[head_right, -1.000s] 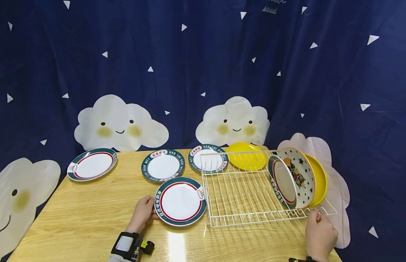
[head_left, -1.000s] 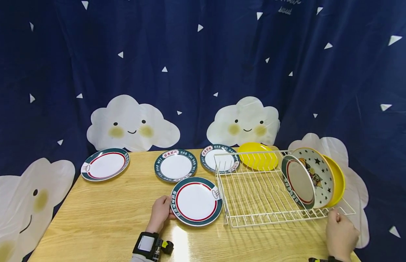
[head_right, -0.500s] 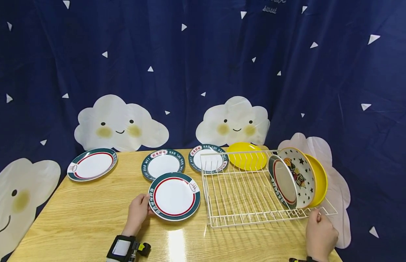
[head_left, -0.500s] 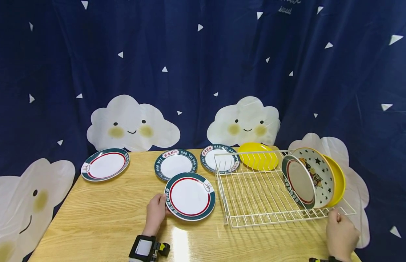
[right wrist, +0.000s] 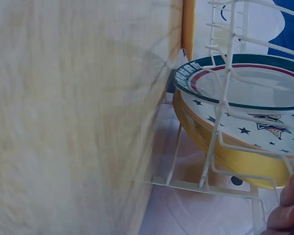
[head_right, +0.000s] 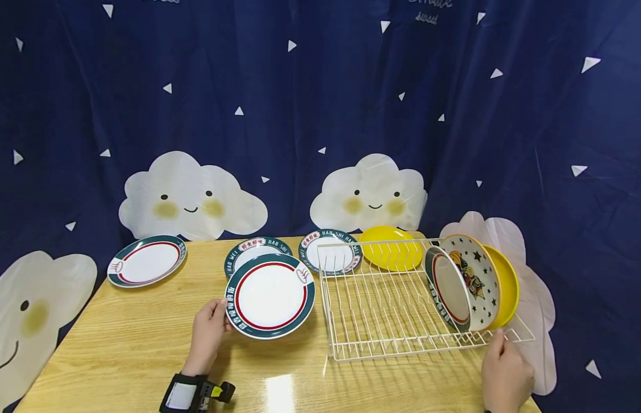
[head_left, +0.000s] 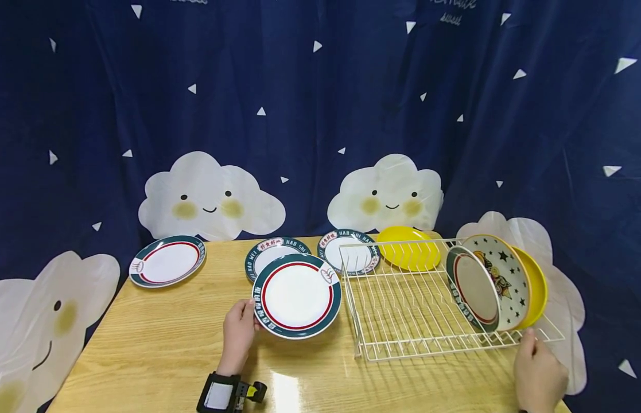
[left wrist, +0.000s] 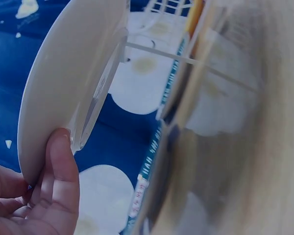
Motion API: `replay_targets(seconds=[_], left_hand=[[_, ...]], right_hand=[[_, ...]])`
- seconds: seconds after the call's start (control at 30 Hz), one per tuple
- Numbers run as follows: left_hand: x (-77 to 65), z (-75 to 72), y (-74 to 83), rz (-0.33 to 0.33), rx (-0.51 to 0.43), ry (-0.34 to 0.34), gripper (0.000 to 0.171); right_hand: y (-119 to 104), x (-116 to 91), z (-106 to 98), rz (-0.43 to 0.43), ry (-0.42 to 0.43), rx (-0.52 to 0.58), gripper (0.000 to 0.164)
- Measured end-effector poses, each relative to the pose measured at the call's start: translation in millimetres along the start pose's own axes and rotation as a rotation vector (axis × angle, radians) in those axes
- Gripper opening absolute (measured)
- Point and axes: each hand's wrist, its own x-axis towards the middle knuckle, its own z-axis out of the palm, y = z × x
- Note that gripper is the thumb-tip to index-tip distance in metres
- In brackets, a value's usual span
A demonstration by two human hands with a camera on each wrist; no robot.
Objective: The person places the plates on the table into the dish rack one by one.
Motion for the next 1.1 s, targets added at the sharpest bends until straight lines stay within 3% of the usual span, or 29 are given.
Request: replay_targets(seconds=[0.27, 0.47, 0.57, 0.73, 0.97, 1.1], left_hand=[[-10.7, 2.2, 22.6, 0.016, -0.112, -0.019, 0.032], [-19.3, 12.4, 35.8, 0.030, -0.175, -0.062, 0.033], [-24.0, 18.4, 40.7, 0.040, -0.188, -0.086, 0.032], [-31.7, 29.1, 46.8, 0.044, -0.225, -0.124, 0.032], [-41.9, 45.4, 52.5, 0.043, -0.283, -0.168, 0.032], [-49.0, 52.7, 55.5, 0.032, -0.299, -0.180, 0.031]], right_hand=[[-34.7, -5.8, -7.6, -0.164, 0.181, 0.067, 0.050], [-77.9, -13.3, -10.1, -0.229, 0.214, 0.083, 0.052], [-97.9, -17.5, -10.2, -0.230, 0.192, 0.132, 0.052], [-130.2, -27.4, -7.4, -0.211, 0.055, 0.261, 0.053], [-169.0, -49.4, 10.6, -0.182, -0.234, 0.481, 0.056], [-185.4, -60.1, 19.9, -0.124, -0.403, 0.619, 0.058]])
